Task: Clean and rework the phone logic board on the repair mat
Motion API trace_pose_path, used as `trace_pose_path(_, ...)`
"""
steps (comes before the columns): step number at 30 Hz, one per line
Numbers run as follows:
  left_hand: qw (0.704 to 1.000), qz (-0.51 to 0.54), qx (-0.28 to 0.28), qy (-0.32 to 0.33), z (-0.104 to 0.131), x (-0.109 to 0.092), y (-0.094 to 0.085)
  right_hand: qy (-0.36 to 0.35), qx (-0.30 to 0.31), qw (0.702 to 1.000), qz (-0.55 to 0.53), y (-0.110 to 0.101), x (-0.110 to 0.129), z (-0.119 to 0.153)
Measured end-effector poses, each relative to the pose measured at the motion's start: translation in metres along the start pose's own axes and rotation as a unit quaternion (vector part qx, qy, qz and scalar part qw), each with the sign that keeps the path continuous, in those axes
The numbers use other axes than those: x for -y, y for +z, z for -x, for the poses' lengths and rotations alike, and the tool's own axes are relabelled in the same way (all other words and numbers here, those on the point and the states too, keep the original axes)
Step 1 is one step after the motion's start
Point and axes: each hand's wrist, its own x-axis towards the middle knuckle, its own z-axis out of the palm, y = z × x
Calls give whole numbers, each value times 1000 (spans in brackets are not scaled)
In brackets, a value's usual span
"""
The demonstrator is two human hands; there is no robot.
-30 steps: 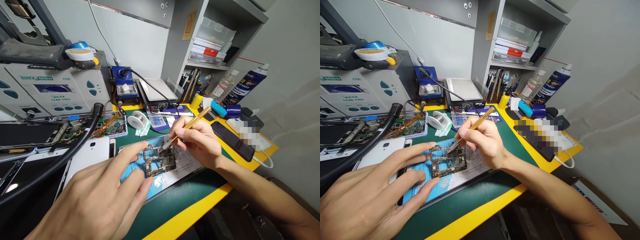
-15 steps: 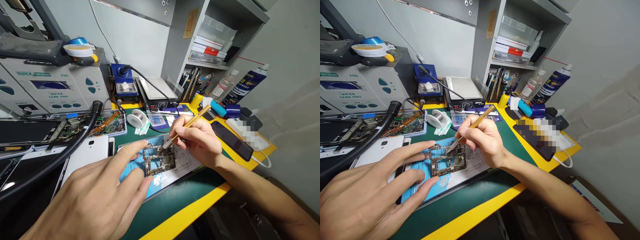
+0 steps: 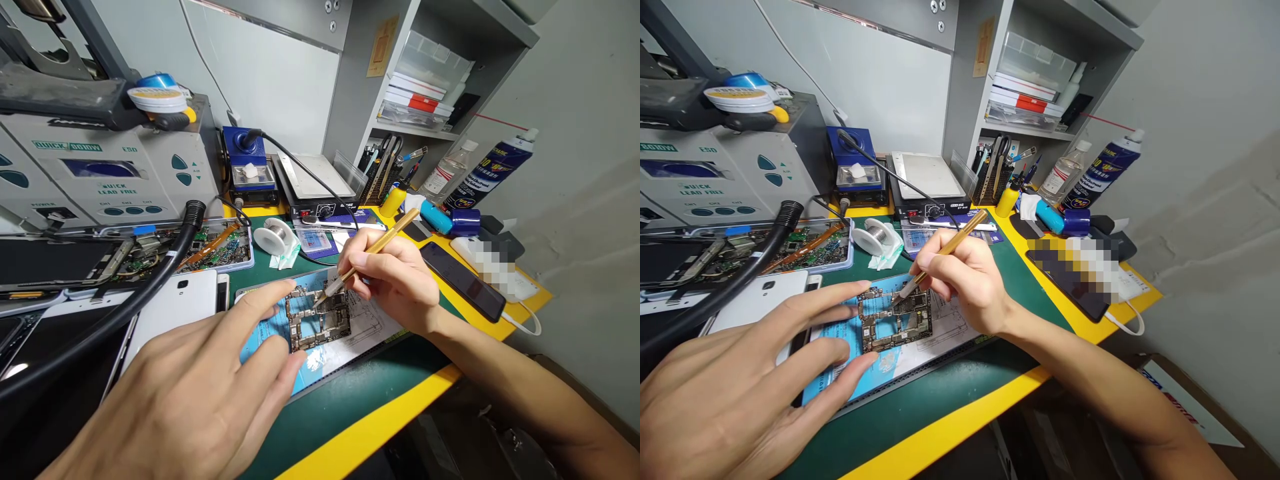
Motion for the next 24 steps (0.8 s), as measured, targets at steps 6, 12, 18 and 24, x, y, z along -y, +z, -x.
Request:
trace_pose_path(6, 999, -29, 11, -8, 1, -1, 0, 4, -3, 1000, 7, 1, 1, 1)
trace_pose_path(12, 1000, -26, 12, -4, -1, -1, -1, 2, -9, 1000, 11, 2, 1, 2)
trace_pose_path(18, 999, -30, 13, -1, -3, 0, 0, 12, -15, 1000, 8, 2, 1, 1)
trace_pose_path(24, 999, -36, 14, -4, -3, -1, 0, 21, -28, 999, -14, 0, 2, -1)
